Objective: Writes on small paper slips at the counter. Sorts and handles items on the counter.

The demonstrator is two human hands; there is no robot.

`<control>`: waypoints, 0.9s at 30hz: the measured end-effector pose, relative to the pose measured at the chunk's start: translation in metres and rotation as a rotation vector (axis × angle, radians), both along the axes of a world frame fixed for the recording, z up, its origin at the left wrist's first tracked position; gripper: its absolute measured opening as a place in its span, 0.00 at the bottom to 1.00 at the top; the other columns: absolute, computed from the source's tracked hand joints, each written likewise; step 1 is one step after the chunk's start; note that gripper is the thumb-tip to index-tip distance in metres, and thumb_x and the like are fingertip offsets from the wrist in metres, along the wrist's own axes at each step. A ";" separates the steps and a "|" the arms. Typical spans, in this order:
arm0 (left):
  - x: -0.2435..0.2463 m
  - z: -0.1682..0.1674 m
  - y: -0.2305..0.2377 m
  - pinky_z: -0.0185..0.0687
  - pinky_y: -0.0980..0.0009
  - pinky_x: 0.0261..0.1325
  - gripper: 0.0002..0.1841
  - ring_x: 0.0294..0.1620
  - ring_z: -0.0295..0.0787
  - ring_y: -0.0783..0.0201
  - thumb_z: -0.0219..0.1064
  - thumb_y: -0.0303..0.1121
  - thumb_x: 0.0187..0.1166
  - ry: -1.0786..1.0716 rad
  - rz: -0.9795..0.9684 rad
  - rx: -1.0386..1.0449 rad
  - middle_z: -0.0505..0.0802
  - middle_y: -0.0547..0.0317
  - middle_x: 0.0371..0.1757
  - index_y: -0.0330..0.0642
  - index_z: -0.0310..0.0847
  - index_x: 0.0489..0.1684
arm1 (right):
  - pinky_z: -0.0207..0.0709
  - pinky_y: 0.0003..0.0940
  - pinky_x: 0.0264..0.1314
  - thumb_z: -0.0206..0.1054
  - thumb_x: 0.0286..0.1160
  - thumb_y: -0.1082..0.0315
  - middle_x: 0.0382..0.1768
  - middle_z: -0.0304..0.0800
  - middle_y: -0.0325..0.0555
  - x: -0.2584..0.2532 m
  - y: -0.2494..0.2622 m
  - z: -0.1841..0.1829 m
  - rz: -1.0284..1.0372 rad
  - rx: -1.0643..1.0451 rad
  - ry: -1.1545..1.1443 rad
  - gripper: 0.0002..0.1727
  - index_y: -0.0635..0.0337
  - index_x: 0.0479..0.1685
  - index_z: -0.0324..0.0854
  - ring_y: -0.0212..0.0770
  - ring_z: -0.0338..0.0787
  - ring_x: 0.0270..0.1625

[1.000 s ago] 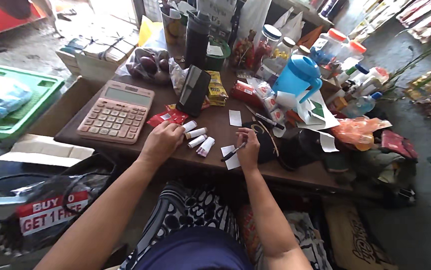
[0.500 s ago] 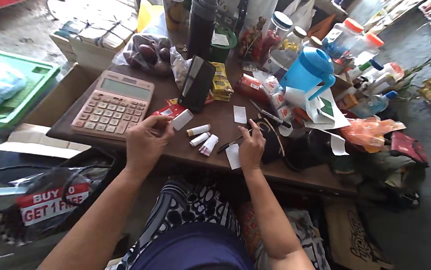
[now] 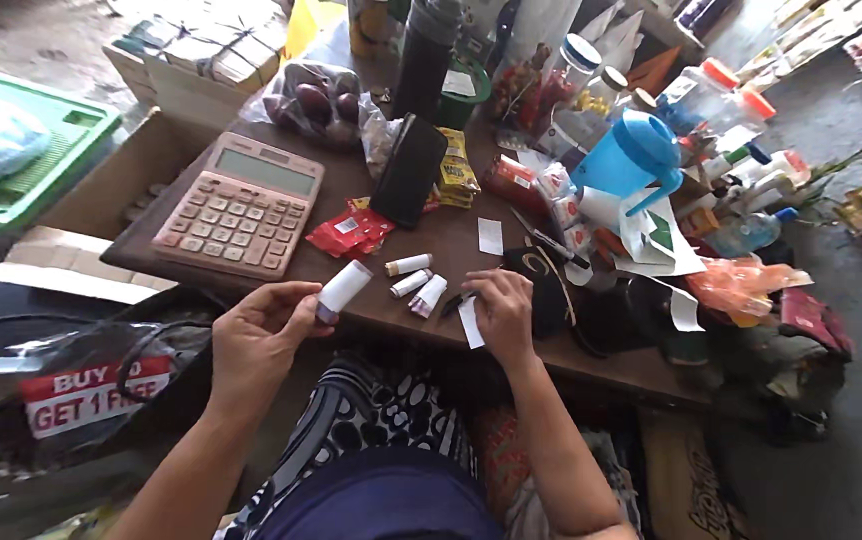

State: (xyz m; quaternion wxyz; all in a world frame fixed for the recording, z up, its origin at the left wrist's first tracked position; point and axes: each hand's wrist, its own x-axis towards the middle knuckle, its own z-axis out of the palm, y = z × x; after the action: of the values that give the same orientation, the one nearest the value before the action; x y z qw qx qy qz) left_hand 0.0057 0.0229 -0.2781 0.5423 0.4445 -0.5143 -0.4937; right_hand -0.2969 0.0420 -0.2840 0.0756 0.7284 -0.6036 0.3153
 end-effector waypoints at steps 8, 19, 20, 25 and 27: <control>0.011 -0.011 0.015 0.95 0.76 0.40 0.10 0.33 0.95 0.74 0.65 0.22 0.77 0.034 -0.027 0.011 0.97 0.72 0.37 0.41 0.86 0.52 | 0.72 0.57 0.72 0.68 0.72 0.71 0.48 0.98 0.36 0.044 0.015 0.005 0.178 0.091 0.119 0.10 0.48 0.41 0.96 0.44 0.93 0.59; 0.011 -0.023 0.031 0.95 0.75 0.39 0.09 0.32 0.95 0.72 0.66 0.25 0.78 0.053 -0.068 0.037 0.97 0.68 0.37 0.39 0.87 0.51 | 0.80 0.55 0.61 0.68 0.76 0.75 0.49 0.95 0.47 0.027 -0.042 0.026 0.213 0.242 0.130 0.09 0.56 0.46 0.94 0.51 0.92 0.55; 0.012 -0.024 0.032 0.95 0.75 0.39 0.08 0.31 0.95 0.72 0.66 0.25 0.78 0.048 -0.063 0.045 0.97 0.68 0.36 0.39 0.87 0.50 | 0.80 0.54 0.61 0.69 0.76 0.74 0.49 0.95 0.48 0.027 -0.045 0.027 0.237 0.256 0.138 0.09 0.56 0.46 0.94 0.52 0.92 0.55; 0.014 -0.022 0.034 0.94 0.76 0.39 0.08 0.31 0.95 0.73 0.65 0.24 0.77 0.042 -0.067 0.061 0.97 0.69 0.36 0.40 0.87 0.50 | 0.79 0.56 0.59 0.77 0.70 0.72 0.47 0.95 0.47 0.027 -0.058 0.031 0.344 0.359 0.160 0.07 0.53 0.43 0.96 0.53 0.91 0.55; 0.013 -0.021 0.035 0.95 0.76 0.39 0.08 0.31 0.95 0.72 0.66 0.24 0.77 0.051 -0.069 0.070 0.97 0.68 0.36 0.39 0.87 0.49 | 0.78 0.55 0.56 0.78 0.68 0.70 0.45 0.95 0.47 0.029 -0.062 0.034 0.359 0.385 0.158 0.06 0.54 0.42 0.96 0.52 0.91 0.51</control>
State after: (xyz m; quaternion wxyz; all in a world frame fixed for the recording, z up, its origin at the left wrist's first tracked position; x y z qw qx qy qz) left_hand 0.0189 0.0579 -0.2994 0.5220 0.4325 -0.4980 -0.5408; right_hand -0.2679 -0.0202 -0.2500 -0.0742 0.8471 -0.5058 0.1453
